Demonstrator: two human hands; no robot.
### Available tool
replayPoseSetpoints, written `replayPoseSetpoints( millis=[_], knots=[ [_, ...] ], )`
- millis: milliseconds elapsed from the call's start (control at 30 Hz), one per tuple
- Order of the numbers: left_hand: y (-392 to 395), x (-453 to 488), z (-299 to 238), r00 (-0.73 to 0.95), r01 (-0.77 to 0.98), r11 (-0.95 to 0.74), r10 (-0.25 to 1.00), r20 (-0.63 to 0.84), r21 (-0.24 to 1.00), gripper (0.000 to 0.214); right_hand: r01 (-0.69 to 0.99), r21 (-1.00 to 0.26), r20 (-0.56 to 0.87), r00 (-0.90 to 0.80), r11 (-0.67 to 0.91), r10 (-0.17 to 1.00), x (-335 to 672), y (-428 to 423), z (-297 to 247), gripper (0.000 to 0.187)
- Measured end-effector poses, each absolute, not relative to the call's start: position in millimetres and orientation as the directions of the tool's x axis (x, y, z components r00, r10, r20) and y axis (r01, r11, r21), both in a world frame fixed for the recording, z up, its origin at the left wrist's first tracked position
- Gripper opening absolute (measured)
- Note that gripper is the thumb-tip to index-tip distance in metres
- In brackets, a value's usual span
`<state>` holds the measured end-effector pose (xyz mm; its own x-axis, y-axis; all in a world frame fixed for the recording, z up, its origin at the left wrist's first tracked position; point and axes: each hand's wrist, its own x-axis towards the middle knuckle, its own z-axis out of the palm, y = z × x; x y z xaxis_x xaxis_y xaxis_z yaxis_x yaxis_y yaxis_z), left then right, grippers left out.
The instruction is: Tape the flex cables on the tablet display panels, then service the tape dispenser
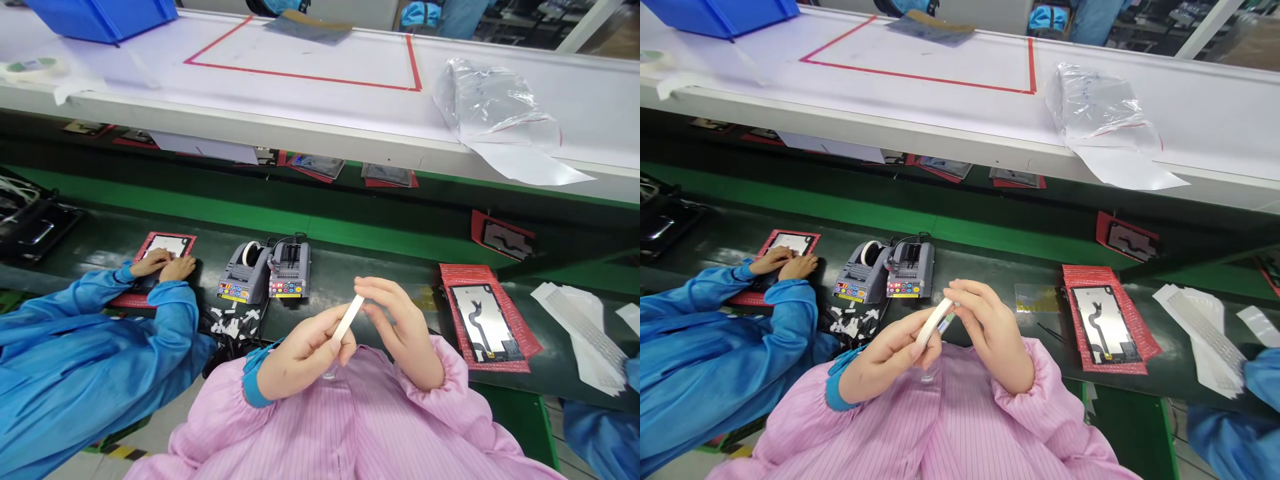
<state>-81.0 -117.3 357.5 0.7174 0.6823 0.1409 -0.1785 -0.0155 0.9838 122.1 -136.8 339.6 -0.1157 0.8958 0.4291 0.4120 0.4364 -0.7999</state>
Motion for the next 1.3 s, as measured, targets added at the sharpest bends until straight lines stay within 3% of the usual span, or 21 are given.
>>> replayPoseSetpoints(
  millis=[100, 200, 333, 400, 467, 567, 700, 800, 900, 1100, 1300],
  knots=[
    [-113.4, -81.8, 351.3, 0.722, -0.217, -0.296, 0.593, 0.357, 0.93, 0.041, 0.154, -0.973, 0.171, -0.018, 0.172, 0.985, 119.8, -135.0, 336.6, 0.017],
    [-109.8, -79.6, 344.9, 0.708, -0.145, -0.581, 0.504, 0.494, 0.801, 0.039, -0.128, -0.983, -0.134, 0.0, -0.133, 0.991, 112.3, -132.4, 330.8, 0.025],
    [-109.8, -73.5, 337.3, 0.653, 0.181, -0.748, 0.577, 0.491, 0.638, 0.022, -0.211, -0.937, -0.254, -0.143, -0.28, 0.957, 98.1, -129.3, 325.0, 0.04],
    [-110.2, -72.0, 335.6, 0.65, 0.226, -0.782, 0.565, 0.508, 0.58, 0.015, -0.173, -0.929, -0.29, -0.208, -0.328, 0.934, 94.0, -129.0, 323.2, 0.041],
    [-109.6, -72.5, 336.2, 0.644, 0.197, -0.783, 0.557, 0.524, 0.591, 0.01, -0.066, -0.953, -0.278, -0.199, -0.296, 0.94, 93.0, -129.8, 320.6, 0.039],
    [-106.9, -75.9, 338.8, 0.613, 0.067, -0.709, 0.584, 0.532, 0.702, 0.014, 0.088, -0.981, -0.185, -0.112, -0.176, 0.976, 95.8, -132.8, 315.9, 0.039],
    [-104.8, -81.2, 337.3, 0.596, -0.07, -0.623, 0.6, 0.534, 0.779, 0.019, 0.188, -0.98, 0.092, 0.104, 0.071, 0.99, 105.1, -137.9, 320.1, 0.053],
    [-105.8, -83.7, 332.8, 0.607, -0.107, -0.599, 0.593, 0.529, 0.794, 0.018, 0.356, -0.865, 0.402, 0.069, 0.354, 0.913, 114.5, -138.8, 333.7, 0.048],
    [-107.5, -85.2, 330.4, 0.62, -0.136, -0.564, 0.593, 0.514, 0.814, 0.02, 0.462, -0.735, 0.54, -0.043, 0.496, 0.841, 120.7, -136.7, 345.3, 0.041],
    [-108.9, -86.1, 335.3, 0.597, -0.179, -0.525, 0.614, 0.516, 0.832, 0.027, 0.332, -0.861, 0.416, 0.028, 0.384, 0.909, 114.8, -135.2, 340.6, 0.026],
    [-109.3, -83.3, 341.0, 0.607, -0.177, -0.522, 0.609, 0.51, 0.834, 0.028, 0.075, -0.993, 0.092, 0.047, 0.088, 0.995, 102.0, -138.3, 326.4, 0.018]
  ],
)
